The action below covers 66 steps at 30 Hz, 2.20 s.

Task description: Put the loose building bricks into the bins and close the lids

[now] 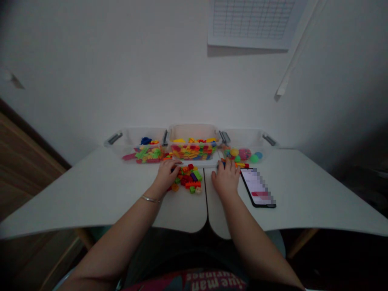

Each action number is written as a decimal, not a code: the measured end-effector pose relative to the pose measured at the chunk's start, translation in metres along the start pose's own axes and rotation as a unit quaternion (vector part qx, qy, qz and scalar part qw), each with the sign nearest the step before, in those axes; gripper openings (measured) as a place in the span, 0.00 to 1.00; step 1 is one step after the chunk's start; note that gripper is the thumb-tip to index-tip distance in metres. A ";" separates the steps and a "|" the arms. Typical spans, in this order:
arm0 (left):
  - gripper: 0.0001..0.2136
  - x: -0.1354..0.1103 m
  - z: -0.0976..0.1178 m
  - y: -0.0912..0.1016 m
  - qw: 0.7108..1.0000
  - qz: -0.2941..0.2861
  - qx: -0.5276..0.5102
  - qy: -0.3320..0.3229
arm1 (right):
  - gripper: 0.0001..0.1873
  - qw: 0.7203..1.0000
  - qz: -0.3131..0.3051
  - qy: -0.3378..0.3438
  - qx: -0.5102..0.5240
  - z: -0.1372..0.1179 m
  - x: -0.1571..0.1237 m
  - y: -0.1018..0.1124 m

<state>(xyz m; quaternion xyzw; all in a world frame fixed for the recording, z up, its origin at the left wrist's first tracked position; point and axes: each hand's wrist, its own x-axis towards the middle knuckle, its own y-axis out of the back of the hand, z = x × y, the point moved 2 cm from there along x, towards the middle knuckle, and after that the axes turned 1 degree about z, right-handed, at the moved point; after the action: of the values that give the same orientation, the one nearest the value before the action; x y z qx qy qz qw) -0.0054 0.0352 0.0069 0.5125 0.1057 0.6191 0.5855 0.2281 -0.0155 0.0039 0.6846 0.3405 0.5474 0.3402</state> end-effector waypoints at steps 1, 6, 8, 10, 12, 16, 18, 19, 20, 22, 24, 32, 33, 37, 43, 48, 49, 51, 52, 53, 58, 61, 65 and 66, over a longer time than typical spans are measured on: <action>0.12 0.000 0.000 0.000 1.000 0.000 0.001 0.000 | 0.29 1.000 -0.015 -0.014 -0.012 0.004 -0.001 -0.003; 0.12 -0.001 0.001 0.000 1.000 0.001 0.007 -0.003 | 0.29 0.996 -0.076 -0.037 -0.024 0.011 -0.003 -0.013; 0.12 -0.001 0.001 -0.001 1.000 0.001 0.009 -0.003 | 0.26 0.997 -0.067 -0.030 -0.019 0.010 -0.003 -0.012; 0.12 -0.001 0.000 -0.001 1.000 0.001 0.009 -0.005 | 0.23 0.998 -0.057 -0.028 -0.016 0.009 -0.003 -0.011; 0.12 -0.001 0.000 -0.001 1.000 0.001 0.006 -0.006 | 0.21 0.998 -0.050 -0.025 -0.006 0.007 -0.004 -0.009; 0.11 -0.001 -0.002 0.000 1.000 -0.001 0.003 -0.010 | 0.15 0.999 -0.038 -0.012 0.030 0.001 -0.005 -0.009; 0.11 -0.002 -0.002 0.000 1.000 -0.003 0.001 -0.009 | 0.13 0.998 -0.045 0.001 0.041 -0.003 -0.005 -0.010; 0.11 -0.002 -0.002 0.000 1.000 -0.003 0.000 -0.009 | 0.13 0.998 -0.049 0.008 0.046 -0.004 -0.006 -0.011; 0.11 -0.002 -0.002 0.000 1.000 -0.002 -0.001 -0.008 | 0.13 0.997 -0.053 0.015 0.051 -0.005 -0.006 -0.012; 0.11 -0.002 -0.003 -0.001 1.000 0.001 -0.001 -0.007 | 0.13 0.996 -0.057 0.031 0.063 -0.007 -0.005 -0.016; 0.11 -0.001 -0.003 -0.003 1.000 0.000 -0.001 -0.009 | 0.12 0.994 -0.057 0.049 0.079 -0.008 -0.005 -0.019; 0.11 0.001 -0.002 -0.003 1.000 -0.015 -0.001 -0.016 | 0.10 0.985 -0.063 0.093 0.131 -0.011 -0.002 -0.025; 0.11 0.001 -0.002 -0.003 1.000 -0.017 -0.002 -0.017 | 0.11 0.984 -0.063 0.098 0.134 -0.012 -0.002 -0.024; 0.10 0.000 0.000 -0.003 1.000 -0.019 -0.006 -0.015 | 0.12 0.985 -0.059 0.114 0.117 -0.016 -0.002 -0.022; 0.10 -0.001 0.001 -0.004 1.000 -0.022 -0.004 -0.019 | 0.16 0.979 -0.077 0.120 0.147 -0.018 -0.002 -0.026; 0.10 -0.001 0.000 -0.003 1.000 -0.024 0.001 -0.020 | 0.16 0.963 -0.045 0.045 0.260 -0.013 0.005 -0.034; 0.10 -0.001 0.000 -0.003 1.000 -0.023 0.001 -0.021 | 0.16 0.957 -0.035 0.025 0.288 -0.013 0.007 -0.035; 0.10 -0.001 0.001 -0.003 0.999 -0.023 0.001 -0.024 | 0.16 0.940 -0.021 -0.015 0.341 -0.013 0.010 -0.037; 0.10 -0.001 0.001 -0.002 0.999 -0.023 0.000 -0.024 | 0.16 0.930 -0.017 -0.034 0.365 -0.014 0.012 -0.038; 0.10 0.000 0.001 -0.002 0.999 -0.022 0.000 -0.024 | 0.17 0.921 -0.011 -0.052 0.385 -0.014 0.013 -0.040; 0.10 0.000 0.002 -0.003 0.999 -0.024 0.001 -0.023 | 0.18 0.877 0.037 -0.123 0.463 -0.022 0.025 -0.045; 0.09 0.000 0.001 -0.003 0.999 -0.022 0.003 -0.023 | 0.18 0.855 0.040 -0.133 0.499 -0.032 0.033 -0.045; 0.10 0.000 -0.001 -0.004 1.000 -0.014 0.001 -0.025 | 0.17 0.850 0.041 -0.096 0.516 -0.050 0.040 -0.040; 0.10 0.000 -0.001 -0.004 1.000 -0.012 -0.001 -0.026 | 0.17 0.852 0.040 -0.082 0.515 -0.055 0.041 -0.039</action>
<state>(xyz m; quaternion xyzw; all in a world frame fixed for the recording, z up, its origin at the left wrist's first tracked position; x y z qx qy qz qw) -0.0037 0.0371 0.0035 0.5266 0.0958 0.5988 0.5958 0.1775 0.0447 0.0016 0.8171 0.5167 0.2492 -0.0567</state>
